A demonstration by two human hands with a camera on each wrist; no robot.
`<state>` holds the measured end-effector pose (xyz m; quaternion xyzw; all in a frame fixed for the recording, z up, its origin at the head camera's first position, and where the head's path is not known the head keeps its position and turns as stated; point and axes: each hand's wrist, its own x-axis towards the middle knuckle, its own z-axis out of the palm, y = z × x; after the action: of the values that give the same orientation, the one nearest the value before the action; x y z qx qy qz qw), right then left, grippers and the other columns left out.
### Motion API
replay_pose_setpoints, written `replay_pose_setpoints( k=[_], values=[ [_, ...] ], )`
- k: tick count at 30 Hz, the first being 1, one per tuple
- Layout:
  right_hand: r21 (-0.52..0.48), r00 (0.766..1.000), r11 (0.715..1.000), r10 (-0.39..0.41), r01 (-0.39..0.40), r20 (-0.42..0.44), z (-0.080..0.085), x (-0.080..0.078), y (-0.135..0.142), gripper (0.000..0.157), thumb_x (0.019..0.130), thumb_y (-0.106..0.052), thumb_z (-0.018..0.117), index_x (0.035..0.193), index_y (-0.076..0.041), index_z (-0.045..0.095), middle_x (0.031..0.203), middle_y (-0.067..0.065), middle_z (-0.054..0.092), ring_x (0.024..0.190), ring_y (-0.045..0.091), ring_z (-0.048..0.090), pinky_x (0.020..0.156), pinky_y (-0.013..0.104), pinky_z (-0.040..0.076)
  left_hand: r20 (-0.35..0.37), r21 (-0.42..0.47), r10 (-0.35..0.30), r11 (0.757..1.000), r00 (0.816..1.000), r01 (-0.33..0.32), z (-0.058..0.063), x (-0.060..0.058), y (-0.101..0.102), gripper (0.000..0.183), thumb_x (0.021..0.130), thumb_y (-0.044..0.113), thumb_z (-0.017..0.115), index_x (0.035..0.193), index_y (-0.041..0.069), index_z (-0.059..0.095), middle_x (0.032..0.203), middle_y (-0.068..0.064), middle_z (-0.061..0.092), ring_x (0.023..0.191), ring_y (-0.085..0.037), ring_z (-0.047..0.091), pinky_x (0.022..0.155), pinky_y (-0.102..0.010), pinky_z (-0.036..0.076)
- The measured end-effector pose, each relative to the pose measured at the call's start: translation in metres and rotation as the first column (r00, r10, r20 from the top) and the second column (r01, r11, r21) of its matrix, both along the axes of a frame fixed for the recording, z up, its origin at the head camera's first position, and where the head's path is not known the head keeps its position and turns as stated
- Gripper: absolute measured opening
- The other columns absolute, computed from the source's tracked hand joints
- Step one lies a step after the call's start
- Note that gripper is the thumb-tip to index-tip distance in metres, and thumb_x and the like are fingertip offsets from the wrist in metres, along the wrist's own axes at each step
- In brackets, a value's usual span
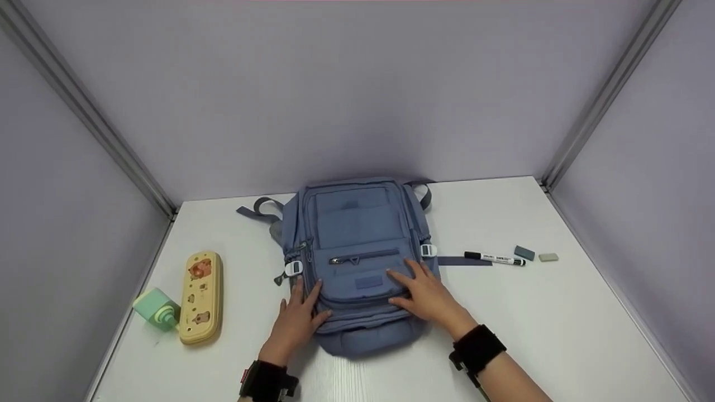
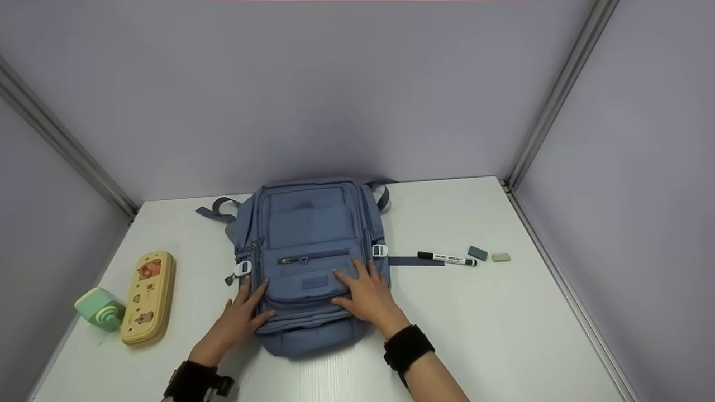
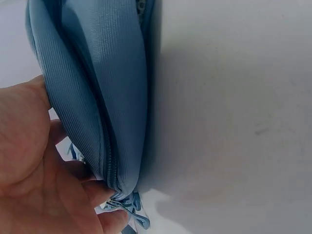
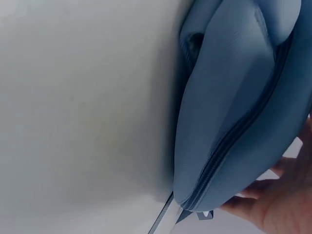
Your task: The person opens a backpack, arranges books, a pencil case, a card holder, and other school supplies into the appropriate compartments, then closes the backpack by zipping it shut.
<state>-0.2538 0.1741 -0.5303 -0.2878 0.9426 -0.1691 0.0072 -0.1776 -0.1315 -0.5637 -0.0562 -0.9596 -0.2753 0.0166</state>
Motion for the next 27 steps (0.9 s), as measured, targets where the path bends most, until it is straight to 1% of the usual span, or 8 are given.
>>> replay_pose_setpoints(
  k=[7, 10, 12, 14, 16, 18, 20, 27],
  values=[
    [0.013, 0.996, 0.999, 0.031, -0.032, 0.079, -0.001, 0.008, -0.001, 0.063, 0.09, -0.053, 0.065, 0.145, -0.027, 0.05, 0.155, 0.022, 0.025, 0.135, 0.058, 0.024, 0.106, 0.066, 0.025, 0.019, -0.079, -0.007, 0.997, 1.0, 0.008, 0.014, -0.003, -0.009, 0.072, 0.09, 0.046, 0.067, 0.148, 0.011, 0.044, 0.151, -0.031, 0.03, 0.133, -0.048, 0.038, 0.104, -0.067, 0.026],
    [0.027, 0.995, 0.999, 0.029, -0.032, 0.092, -0.001, 0.01, -0.001, 0.065, 0.089, -0.054, 0.065, 0.146, -0.028, 0.049, 0.156, 0.022, 0.024, 0.135, 0.058, 0.023, 0.106, 0.066, 0.024, -0.012, -0.073, 0.002, 0.997, 1.0, -0.002, 0.023, -0.009, -0.016, 0.07, 0.085, 0.048, 0.073, 0.14, 0.01, 0.054, 0.143, -0.028, 0.044, 0.121, -0.045, 0.052, 0.095, -0.062, 0.04],
    [0.035, 0.995, 0.999, 0.031, -0.034, 0.099, -0.001, 0.012, 0.0, 0.065, 0.089, -0.053, 0.065, 0.147, -0.028, 0.048, 0.156, 0.022, 0.023, 0.136, 0.058, 0.023, 0.106, 0.066, 0.024, -0.081, -0.036, 0.055, 0.998, 0.995, -0.059, 0.028, -0.017, -0.021, 0.061, 0.082, 0.043, 0.077, 0.13, 0.008, 0.063, 0.131, -0.023, 0.057, 0.11, -0.04, 0.06, 0.086, -0.056, 0.048],
    [0.032, 0.994, 0.999, 0.033, -0.036, 0.102, -0.002, 0.012, 0.0, 0.065, 0.089, -0.053, 0.066, 0.147, -0.028, 0.048, 0.156, 0.022, 0.023, 0.136, 0.058, 0.023, 0.105, 0.067, 0.024, -0.184, 0.02, 0.146, 0.989, 0.972, -0.144, 0.031, -0.027, -0.026, 0.045, 0.082, 0.032, 0.078, 0.117, 0.006, 0.07, 0.114, -0.017, 0.067, 0.096, -0.035, 0.066, 0.075, -0.05, 0.052],
    [0.026, 0.994, 0.999, 0.039, -0.042, 0.102, -0.002, 0.012, 0.0, 0.065, 0.089, -0.053, 0.065, 0.147, -0.028, 0.048, 0.156, 0.022, 0.024, 0.135, 0.058, 0.023, 0.105, 0.067, 0.024, -0.279, 0.074, 0.232, 0.973, 0.932, -0.22, 0.034, -0.041, -0.031, 0.029, 0.084, 0.021, 0.075, 0.106, 0.002, 0.072, 0.1, -0.013, 0.07, 0.087, -0.032, 0.067, 0.071, -0.048, 0.052],
    [0.015, 0.993, 0.999, 0.044, -0.046, 0.106, -0.002, 0.012, 0.001, 0.065, 0.089, -0.053, 0.065, 0.147, -0.028, 0.048, 0.156, 0.022, 0.024, 0.135, 0.058, 0.024, 0.105, 0.067, 0.024, -0.343, 0.093, 0.27, 0.963, 0.9, -0.253, 0.034, -0.054, -0.034, 0.02, 0.086, 0.01, 0.071, 0.102, -0.001, 0.071, 0.093, -0.014, 0.069, 0.083, -0.033, 0.067, 0.069, -0.048, 0.052],
    [0.01, 0.993, 0.999, 0.048, -0.05, 0.109, -0.002, 0.011, 0.001, 0.066, 0.089, -0.054, 0.066, 0.147, -0.028, 0.048, 0.156, 0.022, 0.024, 0.135, 0.058, 0.024, 0.105, 0.067, 0.024, -0.38, 0.064, 0.259, 0.965, 0.888, -0.254, 0.033, -0.067, -0.036, 0.02, 0.088, 0.004, 0.067, 0.105, -0.006, 0.069, 0.093, -0.019, 0.067, 0.084, -0.037, 0.066, 0.071, -0.05, 0.052],
    [0.002, 0.991, 0.998, 0.07, -0.07, 0.114, -0.001, 0.01, 0.001, 0.065, 0.089, -0.053, 0.066, 0.146, -0.026, 0.05, 0.155, 0.023, 0.025, 0.135, 0.057, 0.026, 0.106, 0.066, 0.024, -0.367, -0.078, 0.179, 0.972, 0.913, -0.222, 0.023, -0.092, -0.038, 0.036, 0.091, -0.001, 0.059, 0.126, -0.01, 0.058, 0.108, -0.029, 0.063, 0.101, -0.044, 0.061, 0.08, -0.056, 0.049]
  ],
)
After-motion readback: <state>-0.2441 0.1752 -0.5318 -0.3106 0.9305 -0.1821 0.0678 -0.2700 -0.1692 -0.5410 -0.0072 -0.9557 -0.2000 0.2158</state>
